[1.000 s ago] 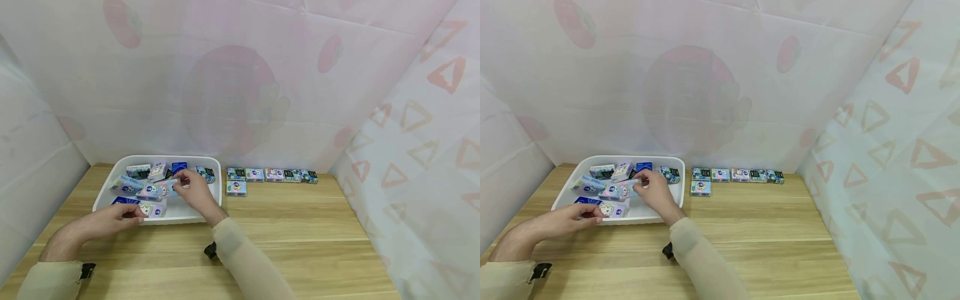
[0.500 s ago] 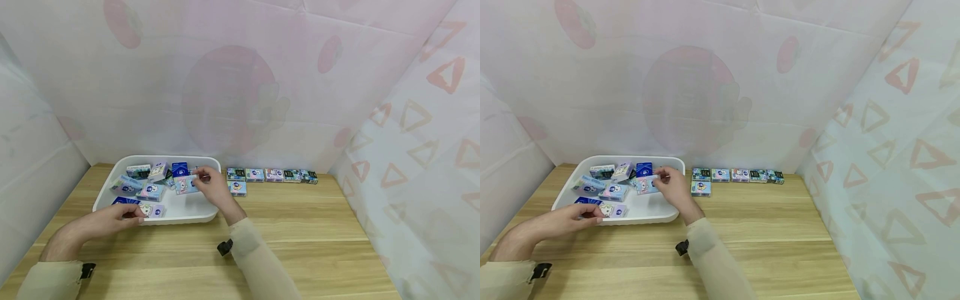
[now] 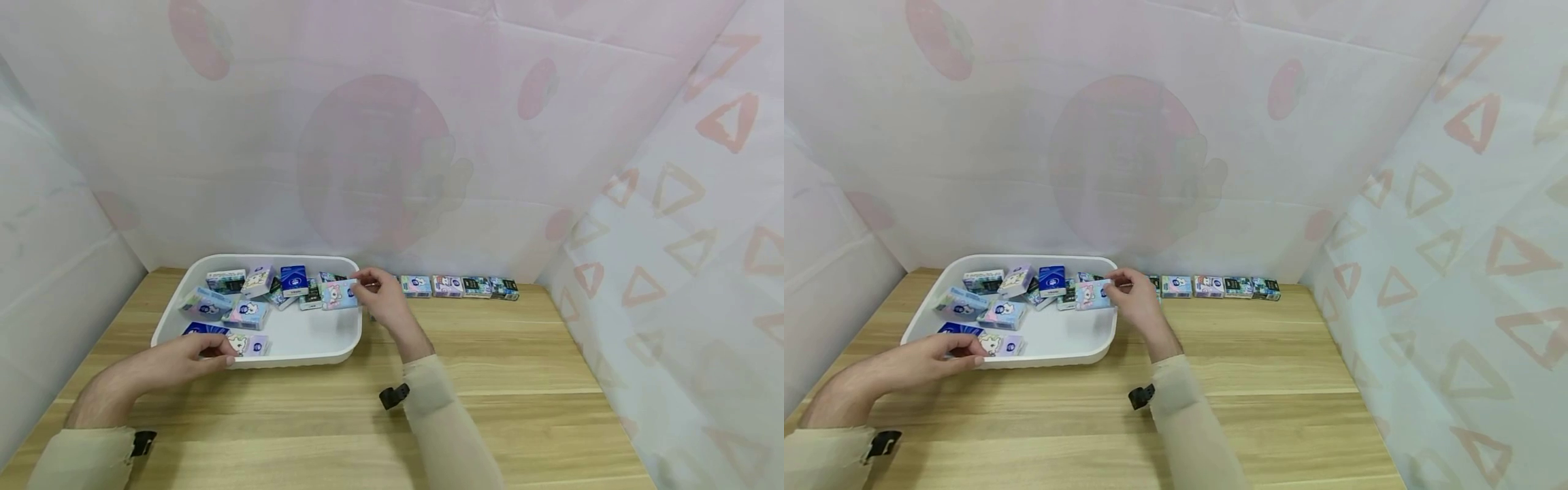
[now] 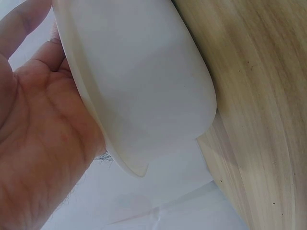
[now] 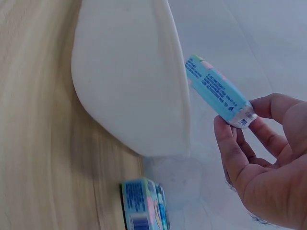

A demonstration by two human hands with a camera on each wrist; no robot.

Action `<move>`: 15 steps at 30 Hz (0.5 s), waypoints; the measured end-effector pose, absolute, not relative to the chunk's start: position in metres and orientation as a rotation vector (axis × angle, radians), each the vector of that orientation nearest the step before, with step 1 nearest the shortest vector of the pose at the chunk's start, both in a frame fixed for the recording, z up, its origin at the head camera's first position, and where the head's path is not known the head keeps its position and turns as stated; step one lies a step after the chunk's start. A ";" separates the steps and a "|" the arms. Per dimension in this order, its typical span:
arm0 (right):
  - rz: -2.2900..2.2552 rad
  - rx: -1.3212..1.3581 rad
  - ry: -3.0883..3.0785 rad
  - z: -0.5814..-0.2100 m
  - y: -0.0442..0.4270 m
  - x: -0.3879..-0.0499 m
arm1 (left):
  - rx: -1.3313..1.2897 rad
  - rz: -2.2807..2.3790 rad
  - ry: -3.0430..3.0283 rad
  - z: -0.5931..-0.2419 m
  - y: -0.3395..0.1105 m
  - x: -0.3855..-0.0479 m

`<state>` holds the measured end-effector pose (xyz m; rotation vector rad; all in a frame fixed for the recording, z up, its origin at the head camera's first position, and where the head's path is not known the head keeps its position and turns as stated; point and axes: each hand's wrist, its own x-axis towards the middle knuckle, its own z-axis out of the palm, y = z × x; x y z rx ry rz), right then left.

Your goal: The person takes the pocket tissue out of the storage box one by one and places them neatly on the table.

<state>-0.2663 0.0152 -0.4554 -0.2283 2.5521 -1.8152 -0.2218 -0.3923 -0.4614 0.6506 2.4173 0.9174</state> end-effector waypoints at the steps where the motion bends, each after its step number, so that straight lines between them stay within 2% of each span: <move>1: -1.829 -0.230 2.544 -0.456 0.019 -0.267 | 0.648 0.917 2.418 -0.461 -0.392 -0.222; 15: -1.947 -0.093 2.470 -0.456 0.072 -0.270 | 0.622 0.869 2.449 -0.461 -0.392 -0.222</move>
